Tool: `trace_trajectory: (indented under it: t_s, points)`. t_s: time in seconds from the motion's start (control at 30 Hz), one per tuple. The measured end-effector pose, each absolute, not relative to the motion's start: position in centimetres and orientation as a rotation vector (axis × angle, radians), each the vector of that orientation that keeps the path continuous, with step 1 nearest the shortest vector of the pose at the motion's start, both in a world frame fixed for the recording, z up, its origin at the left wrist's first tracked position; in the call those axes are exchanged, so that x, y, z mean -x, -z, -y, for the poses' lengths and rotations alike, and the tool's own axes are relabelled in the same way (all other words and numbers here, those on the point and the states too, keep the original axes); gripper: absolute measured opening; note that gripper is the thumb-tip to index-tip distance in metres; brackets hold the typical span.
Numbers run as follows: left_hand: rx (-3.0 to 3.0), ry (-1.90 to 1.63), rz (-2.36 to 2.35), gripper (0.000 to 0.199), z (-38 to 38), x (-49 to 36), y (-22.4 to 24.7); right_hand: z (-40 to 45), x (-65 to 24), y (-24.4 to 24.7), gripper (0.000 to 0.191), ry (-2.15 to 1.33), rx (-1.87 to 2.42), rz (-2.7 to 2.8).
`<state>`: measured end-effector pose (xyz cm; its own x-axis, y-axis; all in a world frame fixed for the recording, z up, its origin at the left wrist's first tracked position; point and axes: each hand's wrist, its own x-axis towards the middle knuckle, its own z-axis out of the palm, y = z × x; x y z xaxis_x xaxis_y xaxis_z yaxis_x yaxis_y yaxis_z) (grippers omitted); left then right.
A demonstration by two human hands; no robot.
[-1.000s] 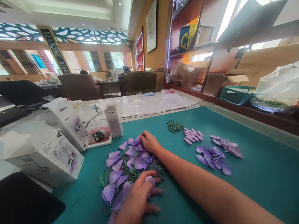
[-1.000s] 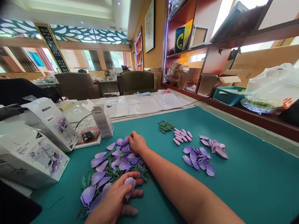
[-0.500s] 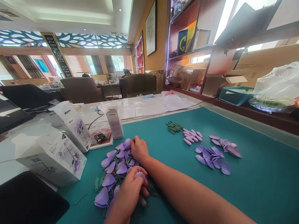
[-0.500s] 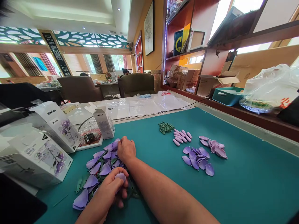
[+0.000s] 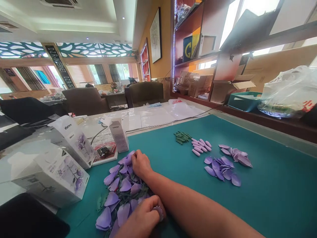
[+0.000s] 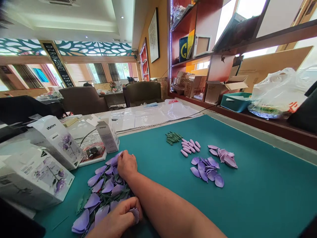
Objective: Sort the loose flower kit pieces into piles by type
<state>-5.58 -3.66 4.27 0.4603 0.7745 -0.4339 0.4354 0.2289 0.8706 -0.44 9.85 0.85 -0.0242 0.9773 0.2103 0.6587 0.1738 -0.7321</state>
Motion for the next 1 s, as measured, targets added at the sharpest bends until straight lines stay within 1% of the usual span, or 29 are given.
trace_trajectory:
  t_s: [0.17,0.27,0.37,0.47,0.57,0.6,0.7,0.8,0.9,1.0]
  points:
    - [-1.480,-0.461,-1.308,0.006,2.3,6.4,-3.4,-10.0,0.4,-1.0,0.010,-0.636,1.452,1.751]
    - [-1.391,-0.420,-1.365,0.008,2.1,6.6,-3.1,-10.2,-0.3,-1.4,0.008,-0.667,1.386,1.718]
    - [-1.338,-0.385,-1.303,0.016,2.3,6.5,-3.2,-10.4,-1.4,-2.1,0.006,-0.678,1.314,1.671]
    - [-1.176,-0.545,-1.191,0.024,2.9,6.1,-3.8,-10.2,-3.1,-3.2,0.009,-0.665,1.243,1.627]
    - [-0.921,-0.751,-1.113,0.041,3.6,5.5,-4.8,-9.3,-5.1,-4.4,0.013,-0.686,1.178,1.622]
    - [-0.840,-0.804,-1.081,0.042,3.7,5.4,-5.1,-8.7,-5.7,-4.7,0.013,-0.715,1.150,1.636]
    - [-0.588,-0.920,-0.978,0.034,3.8,5.0,-5.7,-6.5,-7.4,-5.9,0.011,-0.837,1.020,1.725]
    - [-0.420,-0.962,-0.934,0.039,3.6,4.8,-5.8,-3.8,-8.6,-6.9,0.006,-0.722,1.009,1.856]
    - [-0.381,-0.997,-0.900,0.038,3.5,4.7,-5.7,-1.9,-9.1,-7.7,0.005,-0.581,0.905,2.055]
    - [-0.336,-1.032,-0.915,0.035,3.6,4.6,-5.9,-1.4,-9.5,-7.9,0.012,-0.645,0.723,2.240]
